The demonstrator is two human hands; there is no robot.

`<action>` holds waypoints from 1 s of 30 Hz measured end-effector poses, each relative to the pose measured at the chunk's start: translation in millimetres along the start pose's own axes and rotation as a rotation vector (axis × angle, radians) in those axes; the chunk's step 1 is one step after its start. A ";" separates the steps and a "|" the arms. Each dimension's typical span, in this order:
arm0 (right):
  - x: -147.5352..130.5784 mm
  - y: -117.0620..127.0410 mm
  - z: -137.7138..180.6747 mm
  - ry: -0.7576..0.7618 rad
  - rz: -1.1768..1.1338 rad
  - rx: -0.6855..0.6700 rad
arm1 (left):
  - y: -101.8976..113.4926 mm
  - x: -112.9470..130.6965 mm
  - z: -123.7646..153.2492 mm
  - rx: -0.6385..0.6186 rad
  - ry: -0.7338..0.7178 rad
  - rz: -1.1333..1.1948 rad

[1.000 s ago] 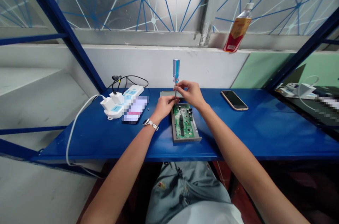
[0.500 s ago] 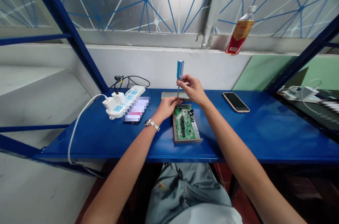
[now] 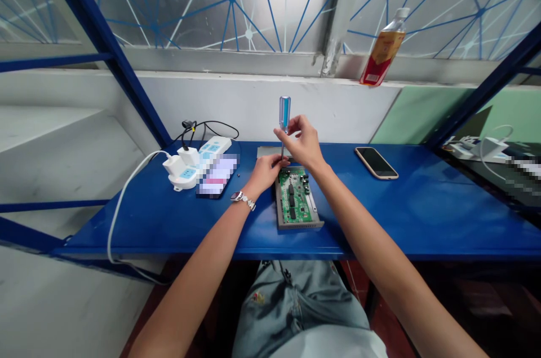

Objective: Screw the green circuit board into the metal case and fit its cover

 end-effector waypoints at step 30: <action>2.4 3.2 1.2 0.007 0.078 0.103 | -5.5 2.7 0.1 -0.057 -0.012 -0.001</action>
Point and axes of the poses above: each hand's wrist, its own z-axis away from the middle knuckle, its own y-axis out of the back of the hand, x = y × z, the point moved 8 cm from there along -z, towards the middle knuckle, and after that the axes turned 2 degrees about -x, right-handed, at the moved point
